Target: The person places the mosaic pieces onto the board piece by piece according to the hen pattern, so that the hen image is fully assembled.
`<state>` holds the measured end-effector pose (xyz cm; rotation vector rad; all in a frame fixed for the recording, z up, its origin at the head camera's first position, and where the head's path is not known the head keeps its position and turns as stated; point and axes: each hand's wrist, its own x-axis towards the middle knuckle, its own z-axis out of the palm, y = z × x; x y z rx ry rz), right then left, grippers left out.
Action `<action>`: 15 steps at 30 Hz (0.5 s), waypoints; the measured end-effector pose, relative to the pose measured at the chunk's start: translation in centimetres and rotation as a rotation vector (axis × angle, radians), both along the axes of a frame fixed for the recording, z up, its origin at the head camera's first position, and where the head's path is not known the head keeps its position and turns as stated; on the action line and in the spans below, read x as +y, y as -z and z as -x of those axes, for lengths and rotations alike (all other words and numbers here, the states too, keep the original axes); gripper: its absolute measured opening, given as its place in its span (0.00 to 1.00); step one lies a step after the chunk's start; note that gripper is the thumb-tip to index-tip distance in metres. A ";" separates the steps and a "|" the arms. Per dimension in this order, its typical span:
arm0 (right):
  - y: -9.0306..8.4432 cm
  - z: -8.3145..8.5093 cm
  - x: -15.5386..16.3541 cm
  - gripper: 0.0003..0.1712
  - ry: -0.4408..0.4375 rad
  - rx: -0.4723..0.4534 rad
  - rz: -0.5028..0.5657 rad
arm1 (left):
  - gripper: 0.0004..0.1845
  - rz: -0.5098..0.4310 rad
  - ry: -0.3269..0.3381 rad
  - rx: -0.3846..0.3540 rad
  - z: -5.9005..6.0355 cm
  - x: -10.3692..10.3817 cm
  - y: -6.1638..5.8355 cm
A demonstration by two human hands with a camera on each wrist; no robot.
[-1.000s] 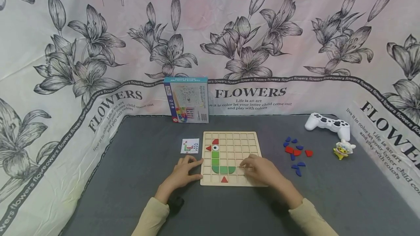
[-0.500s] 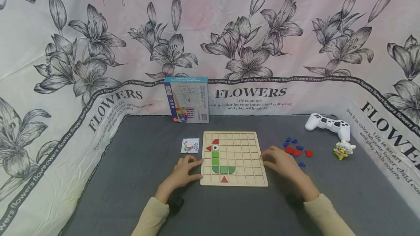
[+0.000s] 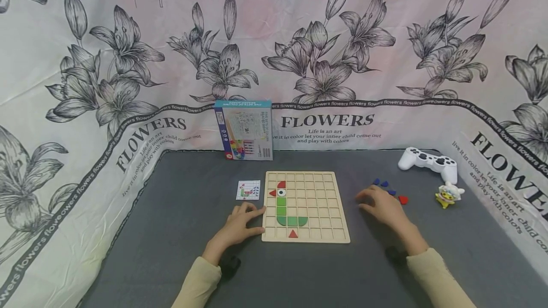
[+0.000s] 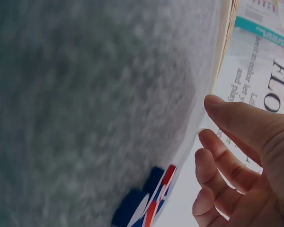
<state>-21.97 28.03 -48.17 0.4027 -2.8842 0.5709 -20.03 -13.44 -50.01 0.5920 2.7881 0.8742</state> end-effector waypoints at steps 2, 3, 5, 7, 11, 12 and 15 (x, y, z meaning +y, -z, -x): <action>0.0 0.1 0.4 0.11 0.008 0.003 0.013 | 0.33 -0.001 0.002 0.002 0.0 0.0 0.0; -0.1 0.1 0.7 0.12 0.017 0.000 0.015 | 0.33 -0.003 0.002 0.002 0.0 0.0 -0.1; -0.1 0.2 1.1 0.12 0.027 -0.011 0.014 | 0.33 -0.004 0.003 0.003 0.0 0.0 -0.1; -0.2 0.4 1.6 0.13 0.042 -0.031 0.004 | 0.33 -0.006 0.002 0.007 0.0 0.0 -0.1; -0.3 0.7 2.6 0.15 0.060 -0.068 -0.018 | 0.33 -0.001 -0.003 0.009 0.1 0.1 0.0; -0.4 0.7 2.8 0.15 0.066 -0.076 -0.021 | 0.33 -0.003 -0.004 0.010 0.0 0.1 0.0; -0.5 0.8 3.6 0.15 0.074 -0.087 -0.022 | 0.33 -0.004 0.001 0.013 0.1 0.0 0.1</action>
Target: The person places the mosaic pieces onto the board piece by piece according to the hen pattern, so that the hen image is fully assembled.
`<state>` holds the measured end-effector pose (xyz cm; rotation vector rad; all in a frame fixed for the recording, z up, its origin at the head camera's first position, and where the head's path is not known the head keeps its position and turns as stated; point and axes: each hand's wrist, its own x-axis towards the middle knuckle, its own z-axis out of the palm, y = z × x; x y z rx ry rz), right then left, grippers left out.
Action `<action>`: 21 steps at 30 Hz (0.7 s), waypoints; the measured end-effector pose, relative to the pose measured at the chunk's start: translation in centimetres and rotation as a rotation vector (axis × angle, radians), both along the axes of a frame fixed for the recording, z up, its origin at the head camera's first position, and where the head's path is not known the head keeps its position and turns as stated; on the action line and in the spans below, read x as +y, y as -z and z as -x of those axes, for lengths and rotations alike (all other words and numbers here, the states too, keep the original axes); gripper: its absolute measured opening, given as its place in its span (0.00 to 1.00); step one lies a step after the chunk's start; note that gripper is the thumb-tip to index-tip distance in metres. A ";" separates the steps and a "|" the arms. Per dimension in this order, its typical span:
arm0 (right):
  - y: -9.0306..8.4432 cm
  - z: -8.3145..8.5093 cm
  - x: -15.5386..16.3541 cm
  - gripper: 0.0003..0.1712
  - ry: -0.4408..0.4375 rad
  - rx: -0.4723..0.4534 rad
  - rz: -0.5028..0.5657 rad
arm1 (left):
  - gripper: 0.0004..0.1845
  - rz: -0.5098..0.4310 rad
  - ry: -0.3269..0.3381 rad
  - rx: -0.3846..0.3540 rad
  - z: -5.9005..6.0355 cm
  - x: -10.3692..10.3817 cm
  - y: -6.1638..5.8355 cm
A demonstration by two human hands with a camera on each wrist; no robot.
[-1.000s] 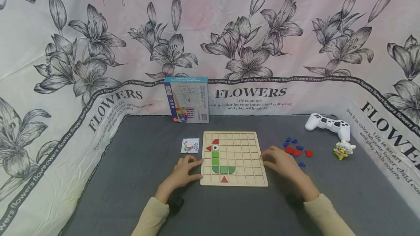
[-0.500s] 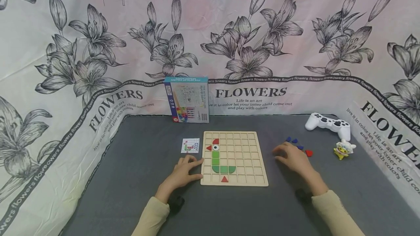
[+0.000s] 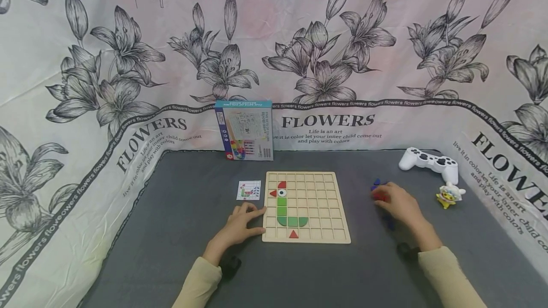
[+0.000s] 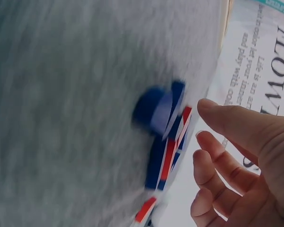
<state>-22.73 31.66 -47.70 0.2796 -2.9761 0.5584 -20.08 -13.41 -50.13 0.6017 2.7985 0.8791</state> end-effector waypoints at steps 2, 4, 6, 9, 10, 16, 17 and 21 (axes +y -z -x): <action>0.0 -0.1 0.6 0.15 0.004 -0.002 0.005 | 0.33 0.000 0.006 0.003 0.0 0.0 0.0; 0.0 -0.1 1.1 0.14 0.010 -0.003 0.007 | 0.32 0.000 0.006 0.001 0.0 -0.1 0.0; -0.1 -0.2 1.6 0.14 0.012 -0.015 0.010 | 0.33 0.000 0.004 -0.005 0.0 -0.1 0.0; -0.1 -0.3 2.3 0.14 0.013 -0.040 0.008 | 0.32 -0.003 -0.003 -0.009 0.1 0.0 0.0; -0.1 -0.3 2.5 0.14 0.012 -0.048 0.007 | 0.32 -0.002 -0.003 -0.009 0.1 0.0 0.0; -0.2 -0.3 3.1 0.16 -0.004 -0.077 0.008 | 0.32 -0.001 -0.004 -0.007 0.1 0.0 0.1; -0.2 -0.3 3.1 0.16 -0.007 -0.082 0.011 | 0.32 0.000 -0.004 -0.006 0.1 0.0 0.1; -0.2 -0.2 3.2 0.15 -0.011 -0.095 0.013 | 0.32 0.002 -0.003 -0.007 0.1 0.0 0.1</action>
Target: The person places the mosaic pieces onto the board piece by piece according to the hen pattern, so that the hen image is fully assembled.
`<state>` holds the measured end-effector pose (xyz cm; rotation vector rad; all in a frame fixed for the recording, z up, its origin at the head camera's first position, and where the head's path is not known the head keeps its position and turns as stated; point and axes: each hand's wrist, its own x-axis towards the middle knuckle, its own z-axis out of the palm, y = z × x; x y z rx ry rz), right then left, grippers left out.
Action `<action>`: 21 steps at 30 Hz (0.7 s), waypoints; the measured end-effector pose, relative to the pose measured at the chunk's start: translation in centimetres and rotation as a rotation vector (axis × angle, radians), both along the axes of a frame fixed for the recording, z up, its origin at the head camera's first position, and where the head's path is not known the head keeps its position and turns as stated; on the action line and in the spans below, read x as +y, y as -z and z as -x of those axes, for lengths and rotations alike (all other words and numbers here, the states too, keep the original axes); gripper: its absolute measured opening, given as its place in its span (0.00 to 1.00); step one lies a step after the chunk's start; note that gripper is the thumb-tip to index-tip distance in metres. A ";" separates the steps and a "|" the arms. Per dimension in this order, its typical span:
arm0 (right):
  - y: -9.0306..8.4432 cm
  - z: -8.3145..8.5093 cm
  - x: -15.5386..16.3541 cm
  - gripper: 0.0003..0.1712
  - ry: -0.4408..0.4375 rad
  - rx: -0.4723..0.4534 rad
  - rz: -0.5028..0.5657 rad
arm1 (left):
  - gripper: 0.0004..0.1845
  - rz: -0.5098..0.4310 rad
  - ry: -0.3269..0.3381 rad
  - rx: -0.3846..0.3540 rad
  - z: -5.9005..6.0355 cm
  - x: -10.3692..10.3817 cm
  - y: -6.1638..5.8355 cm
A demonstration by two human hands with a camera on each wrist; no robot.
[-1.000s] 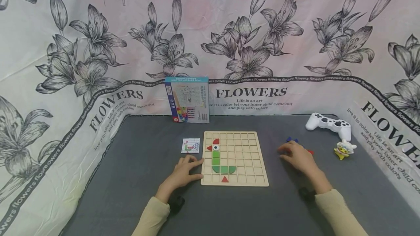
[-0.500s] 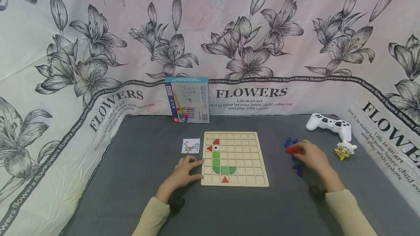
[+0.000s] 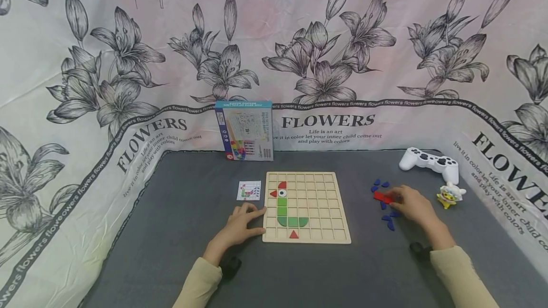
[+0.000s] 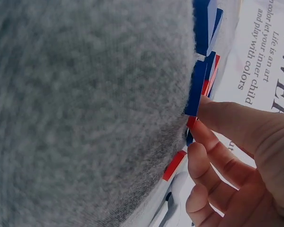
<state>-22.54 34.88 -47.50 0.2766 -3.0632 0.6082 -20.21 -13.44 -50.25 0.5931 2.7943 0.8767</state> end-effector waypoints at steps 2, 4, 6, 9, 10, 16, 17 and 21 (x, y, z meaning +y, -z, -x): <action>0.0 0.0 0.0 0.15 0.001 -0.004 -0.003 | 0.32 -0.002 0.002 0.000 0.0 0.0 0.0; 0.0 0.1 0.1 0.14 0.002 -0.005 -0.008 | 0.32 -0.004 0.005 -0.001 0.0 0.0 0.0; 0.1 0.1 0.2 0.13 -0.001 -0.007 -0.014 | 0.32 -0.006 0.005 -0.002 0.0 0.0 0.0; 0.1 0.1 0.4 0.13 -0.012 -0.018 -0.018 | 0.32 -0.005 0.005 -0.002 0.1 0.1 0.0; 0.1 0.2 0.4 0.13 -0.014 -0.021 -0.020 | 0.32 -0.004 0.004 -0.001 0.1 0.1 0.0; -0.2 0.1 0.4 0.13 -0.021 -0.026 -0.014 | 0.32 -0.003 0.006 -0.002 0.0 0.1 0.0; -0.4 0.0 0.3 0.14 -0.015 -0.027 -0.011 | 0.32 -0.003 0.006 -0.001 0.0 0.0 0.0; -0.9 -0.2 -0.7 0.17 0.018 -0.038 0.001 | 0.32 -0.002 0.001 -0.002 0.0 0.0 0.0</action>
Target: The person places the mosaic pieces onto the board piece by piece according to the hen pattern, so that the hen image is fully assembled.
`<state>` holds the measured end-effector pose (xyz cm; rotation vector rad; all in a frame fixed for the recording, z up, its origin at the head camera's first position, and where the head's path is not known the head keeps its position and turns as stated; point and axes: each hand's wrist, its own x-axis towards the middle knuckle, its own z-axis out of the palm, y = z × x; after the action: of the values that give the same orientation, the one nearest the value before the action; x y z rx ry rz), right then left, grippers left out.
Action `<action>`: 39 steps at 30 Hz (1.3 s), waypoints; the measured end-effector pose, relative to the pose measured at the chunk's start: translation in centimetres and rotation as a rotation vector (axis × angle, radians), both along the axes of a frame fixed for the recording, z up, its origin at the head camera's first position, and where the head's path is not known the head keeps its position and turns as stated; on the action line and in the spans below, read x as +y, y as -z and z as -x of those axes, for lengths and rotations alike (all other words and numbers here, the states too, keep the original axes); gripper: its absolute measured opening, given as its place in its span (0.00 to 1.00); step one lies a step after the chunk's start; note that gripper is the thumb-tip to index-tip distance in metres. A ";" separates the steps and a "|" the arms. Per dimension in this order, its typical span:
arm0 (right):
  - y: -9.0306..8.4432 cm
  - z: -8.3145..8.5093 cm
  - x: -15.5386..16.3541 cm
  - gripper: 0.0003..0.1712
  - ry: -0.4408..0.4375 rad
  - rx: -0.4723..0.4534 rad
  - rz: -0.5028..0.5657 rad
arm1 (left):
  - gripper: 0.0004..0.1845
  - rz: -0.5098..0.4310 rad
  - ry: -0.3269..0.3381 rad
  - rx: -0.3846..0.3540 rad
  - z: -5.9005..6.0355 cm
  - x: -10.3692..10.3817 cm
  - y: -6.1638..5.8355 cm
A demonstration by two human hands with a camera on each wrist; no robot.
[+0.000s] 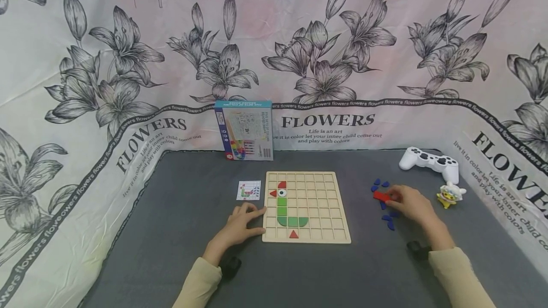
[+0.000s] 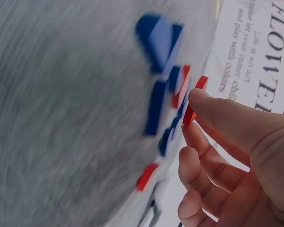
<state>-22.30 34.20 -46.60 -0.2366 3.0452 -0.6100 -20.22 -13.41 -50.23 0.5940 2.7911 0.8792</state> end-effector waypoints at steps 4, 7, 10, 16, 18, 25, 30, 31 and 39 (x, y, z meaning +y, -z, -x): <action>-0.4 0.0 -1.4 0.17 0.015 0.018 0.010 | 0.32 -0.003 0.002 0.002 0.0 0.0 -0.1; -0.5 0.0 -2.5 0.16 0.014 0.047 0.018 | 0.32 -0.001 0.004 0.002 0.0 0.0 -0.1; -0.6 0.0 -3.6 0.15 0.002 0.066 0.035 | 0.32 0.001 0.009 0.005 -0.1 0.0 -0.1; -0.3 0.3 -5.2 0.14 -0.023 0.104 0.085 | 0.32 -0.022 0.016 0.018 -0.1 0.0 -0.3; -0.2 0.4 -5.7 0.14 -0.038 0.118 0.099 | 0.32 -0.027 0.013 0.020 -0.1 0.0 -0.3; 0.0 0.6 -7.8 0.14 -0.058 0.104 0.120 | 0.33 -0.022 0.012 0.030 -0.1 0.0 -0.2; 0.0 0.4 -9.7 0.15 -0.072 0.066 0.146 | 0.32 -0.020 0.009 0.025 -0.1 0.1 -0.1; 0.0 0.3 -10.0 0.14 -0.071 0.060 0.151 | 0.32 -0.021 0.007 0.023 -0.1 0.1 -0.2; 0.1 0.1 -12.6 0.16 -0.099 0.060 0.178 | 0.33 -0.019 0.011 0.022 -0.1 0.0 -0.2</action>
<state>-22.39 21.63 -46.74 -0.4138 3.0136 -0.8824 -20.11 -13.37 -50.03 0.6252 2.7997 0.9031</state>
